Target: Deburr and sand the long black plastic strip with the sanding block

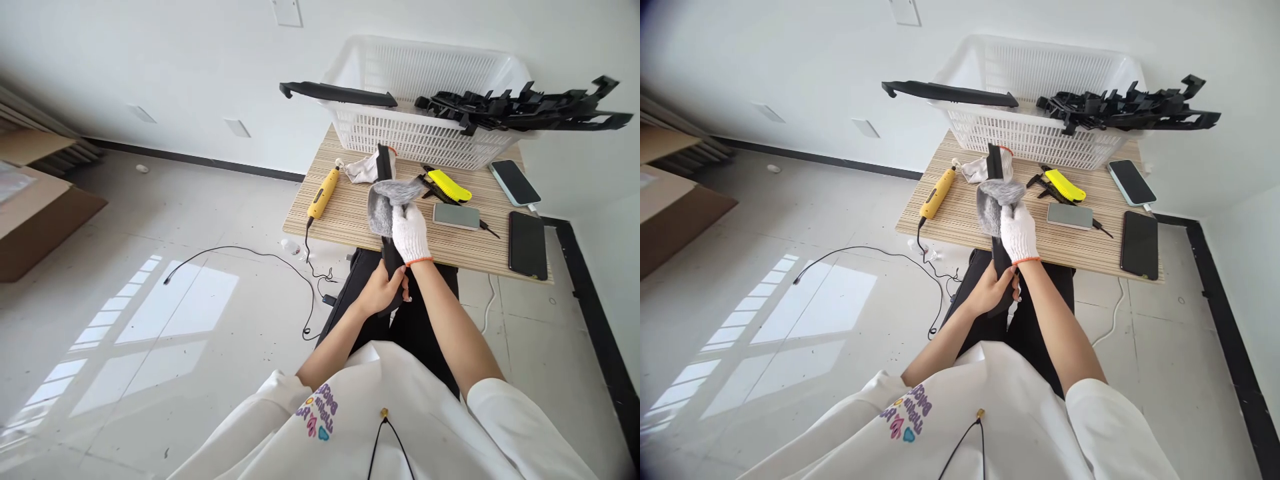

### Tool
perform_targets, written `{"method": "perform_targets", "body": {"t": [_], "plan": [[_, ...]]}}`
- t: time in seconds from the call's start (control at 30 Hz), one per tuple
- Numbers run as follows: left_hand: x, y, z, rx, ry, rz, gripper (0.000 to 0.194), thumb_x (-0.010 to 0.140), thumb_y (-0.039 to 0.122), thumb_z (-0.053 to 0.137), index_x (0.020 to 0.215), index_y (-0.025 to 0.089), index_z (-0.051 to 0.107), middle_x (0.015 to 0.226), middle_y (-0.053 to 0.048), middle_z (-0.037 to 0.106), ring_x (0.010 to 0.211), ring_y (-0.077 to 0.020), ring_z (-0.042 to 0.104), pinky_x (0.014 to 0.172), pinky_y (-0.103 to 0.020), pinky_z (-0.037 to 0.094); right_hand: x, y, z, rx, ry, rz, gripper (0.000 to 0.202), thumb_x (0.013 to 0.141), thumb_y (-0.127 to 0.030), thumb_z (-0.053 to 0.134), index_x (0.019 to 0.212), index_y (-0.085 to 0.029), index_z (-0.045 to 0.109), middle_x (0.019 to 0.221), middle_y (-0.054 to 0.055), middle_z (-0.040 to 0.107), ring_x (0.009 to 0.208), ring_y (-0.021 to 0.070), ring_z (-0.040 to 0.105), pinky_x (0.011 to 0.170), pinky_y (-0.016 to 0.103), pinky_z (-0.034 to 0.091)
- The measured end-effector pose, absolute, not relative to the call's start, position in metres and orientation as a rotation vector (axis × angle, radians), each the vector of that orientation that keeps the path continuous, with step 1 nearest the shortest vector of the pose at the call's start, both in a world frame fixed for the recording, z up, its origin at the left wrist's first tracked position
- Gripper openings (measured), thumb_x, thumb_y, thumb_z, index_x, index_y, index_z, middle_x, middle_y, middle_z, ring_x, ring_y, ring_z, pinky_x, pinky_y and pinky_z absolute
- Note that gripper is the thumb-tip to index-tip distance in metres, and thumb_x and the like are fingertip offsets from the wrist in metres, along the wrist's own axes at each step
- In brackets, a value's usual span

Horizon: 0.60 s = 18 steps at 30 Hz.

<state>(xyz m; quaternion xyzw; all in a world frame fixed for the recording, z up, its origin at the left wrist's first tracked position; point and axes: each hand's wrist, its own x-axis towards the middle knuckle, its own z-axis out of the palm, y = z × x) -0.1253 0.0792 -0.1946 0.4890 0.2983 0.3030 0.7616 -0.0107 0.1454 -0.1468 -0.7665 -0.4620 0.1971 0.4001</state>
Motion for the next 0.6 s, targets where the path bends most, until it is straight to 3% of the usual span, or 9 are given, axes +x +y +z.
{"method": "perform_targets", "body": {"t": [0.1, 0.23, 0.33, 0.47, 0.6], "plan": [[-0.127, 0.083, -0.195, 1.026, 0.646, 0.678, 0.032, 0.093, 0.05, 0.053, 0.089, 0.021, 0.04, 0.065, 0.006, 0.054, 0.049, -0.0108, 0.059, 0.052, -0.027, 0.051, 0.0, 0.143, -0.147, -1.712, -1.301, 0.683, 0.038, 0.088, -0.043, 0.052, 0.116, -0.019, 0.062, 0.119, 0.013, 0.069, 0.115, 0.0315, 0.062, 0.1, 0.049, 0.046], [-0.129, 0.087, -0.196, 1.089, 0.642, 0.655, 0.032, 0.096, 0.044, 0.048, 0.077, 0.018, 0.045, 0.062, 0.003, 0.054, 0.052, -0.0104, 0.059, 0.059, -0.028, 0.052, 0.002, 0.131, -0.144, -1.441, -1.397, 0.993, 0.06, 0.077, -0.033, 0.066, 0.135, -0.024, 0.05, 0.132, 0.008, 0.064, 0.115, 0.0248, 0.063, 0.1, 0.044, 0.049], [-0.129, 0.087, -0.195, 1.161, 0.657, 0.665, 0.034, 0.098, 0.043, 0.044, 0.075, 0.018, 0.046, 0.059, 0.003, 0.055, 0.053, -0.0111, 0.059, 0.061, -0.028, 0.052, -0.01, 0.129, -0.142, -1.628, -1.337, 0.845, 0.056, 0.077, -0.035, 0.066, 0.13, -0.022, 0.053, 0.126, 0.01, 0.066, 0.115, 0.0293, 0.063, 0.101, 0.049, 0.048], [-0.129, 0.086, -0.191, 1.196, 0.734, 0.72, 0.022, 0.095, 0.04, 0.051, 0.087, 0.02, 0.044, 0.063, 0.004, 0.06, 0.053, -0.0121, 0.061, 0.062, -0.028, 0.052, -0.029, 0.134, -0.142, -1.873, -1.236, 0.614, 0.05, 0.084, -0.047, 0.057, 0.127, -0.021, 0.056, 0.117, 0.014, 0.069, 0.113, 0.0364, 0.063, 0.097, 0.055, 0.048], [-0.131, 0.087, -0.19, 1.226, 0.694, 0.666, 0.03, 0.097, 0.042, 0.046, 0.077, 0.019, 0.047, 0.059, 0.003, 0.059, 0.054, -0.0118, 0.061, 0.064, -0.027, 0.051, -0.023, 0.135, -0.139, -1.87, -1.253, 0.694, 0.052, 0.082, -0.046, 0.06, 0.127, -0.02, 0.054, 0.117, 0.014, 0.069, 0.11, 0.0354, 0.064, 0.095, 0.054, 0.049]]}}
